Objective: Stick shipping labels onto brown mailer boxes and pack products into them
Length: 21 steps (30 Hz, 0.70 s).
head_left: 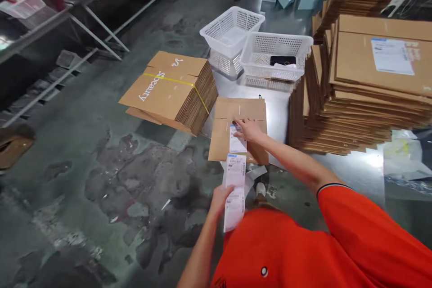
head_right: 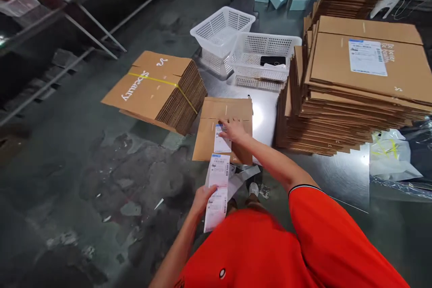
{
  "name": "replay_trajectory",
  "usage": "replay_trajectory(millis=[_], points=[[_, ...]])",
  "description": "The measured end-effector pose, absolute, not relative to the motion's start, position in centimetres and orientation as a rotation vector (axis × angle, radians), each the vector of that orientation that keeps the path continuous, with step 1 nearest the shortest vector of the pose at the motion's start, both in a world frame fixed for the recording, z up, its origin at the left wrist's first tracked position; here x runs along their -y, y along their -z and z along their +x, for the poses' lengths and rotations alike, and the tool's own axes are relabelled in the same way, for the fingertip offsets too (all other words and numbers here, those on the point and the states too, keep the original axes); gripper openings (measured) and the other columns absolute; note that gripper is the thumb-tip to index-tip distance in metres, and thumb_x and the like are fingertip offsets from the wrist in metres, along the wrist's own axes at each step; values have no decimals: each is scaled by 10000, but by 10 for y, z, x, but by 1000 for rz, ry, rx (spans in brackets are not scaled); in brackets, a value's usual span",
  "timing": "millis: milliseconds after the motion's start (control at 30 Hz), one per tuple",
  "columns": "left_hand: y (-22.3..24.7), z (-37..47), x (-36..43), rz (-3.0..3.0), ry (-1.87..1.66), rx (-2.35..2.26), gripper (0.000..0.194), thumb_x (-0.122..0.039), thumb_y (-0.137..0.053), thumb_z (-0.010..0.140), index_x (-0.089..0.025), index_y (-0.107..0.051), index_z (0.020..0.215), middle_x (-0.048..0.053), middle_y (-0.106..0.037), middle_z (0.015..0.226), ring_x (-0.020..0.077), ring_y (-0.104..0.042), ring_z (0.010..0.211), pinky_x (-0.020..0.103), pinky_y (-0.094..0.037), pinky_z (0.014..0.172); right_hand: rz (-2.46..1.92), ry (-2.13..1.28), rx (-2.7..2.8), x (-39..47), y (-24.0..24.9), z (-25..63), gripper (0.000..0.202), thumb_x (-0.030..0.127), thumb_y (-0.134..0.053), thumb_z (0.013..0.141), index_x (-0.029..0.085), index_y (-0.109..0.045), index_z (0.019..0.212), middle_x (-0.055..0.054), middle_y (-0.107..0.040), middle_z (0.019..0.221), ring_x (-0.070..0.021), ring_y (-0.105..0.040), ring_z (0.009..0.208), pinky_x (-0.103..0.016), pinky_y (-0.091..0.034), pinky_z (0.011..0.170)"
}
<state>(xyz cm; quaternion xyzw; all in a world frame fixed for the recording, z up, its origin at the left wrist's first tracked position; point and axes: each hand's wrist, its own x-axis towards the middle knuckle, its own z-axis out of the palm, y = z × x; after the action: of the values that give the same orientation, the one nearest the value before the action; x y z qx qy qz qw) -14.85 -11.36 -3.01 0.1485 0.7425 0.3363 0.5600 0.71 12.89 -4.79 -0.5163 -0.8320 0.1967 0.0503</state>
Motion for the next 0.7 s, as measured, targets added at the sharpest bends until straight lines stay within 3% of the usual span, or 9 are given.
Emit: replay_trajectory(millis=[67,167,267,433,533,633,700], points=[[30,-165,120,307,-842,-1759,332,-415,-605,924,-127,-649,1083,66,-682,1047,206,-672,915,384,-573,800,-1641,-479,2517,-130,53,2,735,444,-658,873,170,-384,1497,-222,-578,1311,-391,-525,1174,-540,-398,962],[35,-185,105,190,-1008,-1729,311,-334,-704,852,-95,-671,1047,99,-728,980,205,-702,878,369,-581,817,-1495,-457,2528,-114,63,-9,598,343,-525,953,79,-402,1475,-221,-470,1458,-354,-434,1330,-504,-351,1080],[46,-193,70,64,-1195,-1659,252,-217,-760,755,-86,-698,961,103,-759,917,212,-721,863,341,-573,842,-1259,-481,2651,-73,75,-17,634,416,-486,965,31,-408,1462,-226,-364,1539,-357,-291,1449,-538,-217,1186],[39,-185,39,44,-1248,-1644,233,-203,-755,733,-67,-693,913,93,-760,847,204,-716,768,349,-578,785,-959,-499,2812,-3,74,12,816,551,-604,866,87,-385,1501,-237,-278,1573,-423,-214,1470,-619,-209,1181],[9,-175,47,107,-1250,-1636,280,-261,-784,697,-78,-702,892,88,-758,846,210,-706,714,351,-585,709,-1221,-423,2713,-2,59,37,770,391,-664,846,112,-383,1506,-247,-290,1564,-469,-232,1449,-740,-221,1101],[-33,-162,56,404,-1271,-1770,317,-347,-793,677,-100,-728,865,77,-759,835,229,-706,760,332,-576,701,-1082,-355,2634,-26,27,57,599,175,-530,898,100,-418,1482,-206,-442,1495,-332,-386,1414,-601,-328,1139],[-59,-150,58,667,-1365,-1844,297,-363,-796,661,-116,-742,817,70,-757,808,246,-708,823,331,-570,772,-954,-186,2523,-47,-8,76,523,133,-454,932,135,-466,1455,-148,-521,1448,-253,-426,1399,-489,-356,1166]])
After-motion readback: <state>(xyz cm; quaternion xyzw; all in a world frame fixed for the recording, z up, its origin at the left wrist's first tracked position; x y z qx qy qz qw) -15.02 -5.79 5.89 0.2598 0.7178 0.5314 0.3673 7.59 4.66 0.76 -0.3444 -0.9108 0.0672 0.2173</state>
